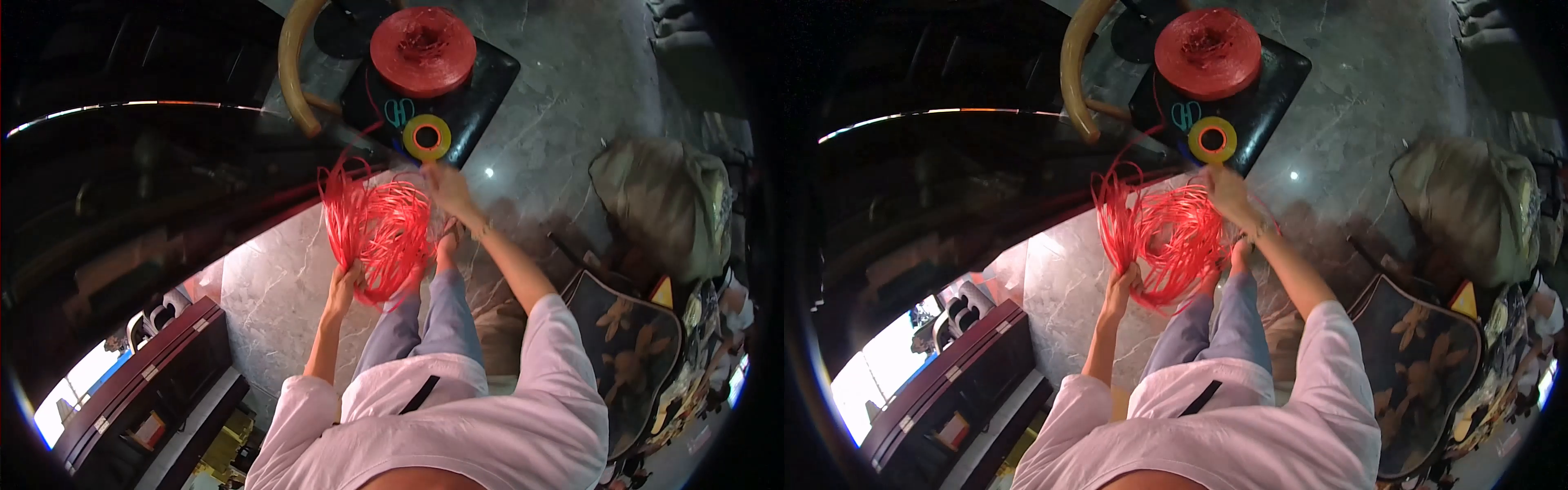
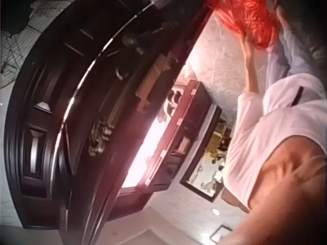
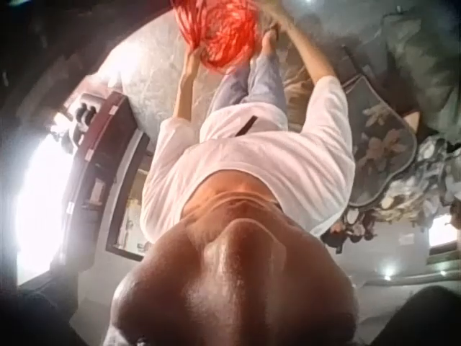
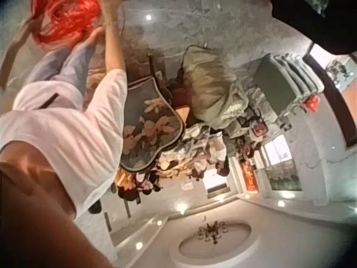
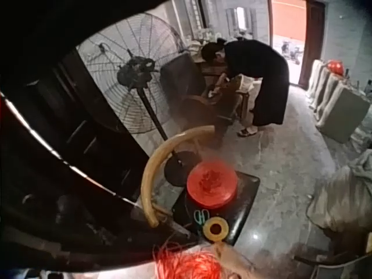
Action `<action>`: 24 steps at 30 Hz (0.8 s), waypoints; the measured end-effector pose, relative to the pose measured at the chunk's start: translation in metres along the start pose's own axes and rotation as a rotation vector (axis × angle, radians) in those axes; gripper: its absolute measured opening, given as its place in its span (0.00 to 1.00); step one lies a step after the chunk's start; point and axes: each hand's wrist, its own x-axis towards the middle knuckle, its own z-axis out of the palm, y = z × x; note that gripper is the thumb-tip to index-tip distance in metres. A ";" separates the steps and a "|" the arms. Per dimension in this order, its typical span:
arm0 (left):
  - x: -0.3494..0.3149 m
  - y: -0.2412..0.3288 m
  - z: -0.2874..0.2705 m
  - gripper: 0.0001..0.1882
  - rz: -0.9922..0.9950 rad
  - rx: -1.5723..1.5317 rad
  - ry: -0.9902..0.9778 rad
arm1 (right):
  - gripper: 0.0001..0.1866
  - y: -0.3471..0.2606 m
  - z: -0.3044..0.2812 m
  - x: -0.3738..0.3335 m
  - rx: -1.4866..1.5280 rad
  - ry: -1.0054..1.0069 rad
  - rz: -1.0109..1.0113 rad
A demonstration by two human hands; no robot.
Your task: Cutting lengths of red plastic strapping from a spool.
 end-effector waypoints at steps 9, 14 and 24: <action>-0.023 -0.012 0.032 0.13 -0.072 -0.032 0.139 | 0.11 0.055 0.059 0.199 -0.463 -0.152 -0.453; -0.024 -0.020 0.038 0.09 -0.091 -0.190 0.176 | 0.11 0.058 0.101 0.230 -0.672 -0.175 -0.519; -0.021 -0.029 0.033 0.08 -0.093 -0.181 0.259 | 0.12 0.060 0.108 0.253 -0.825 -0.246 -0.739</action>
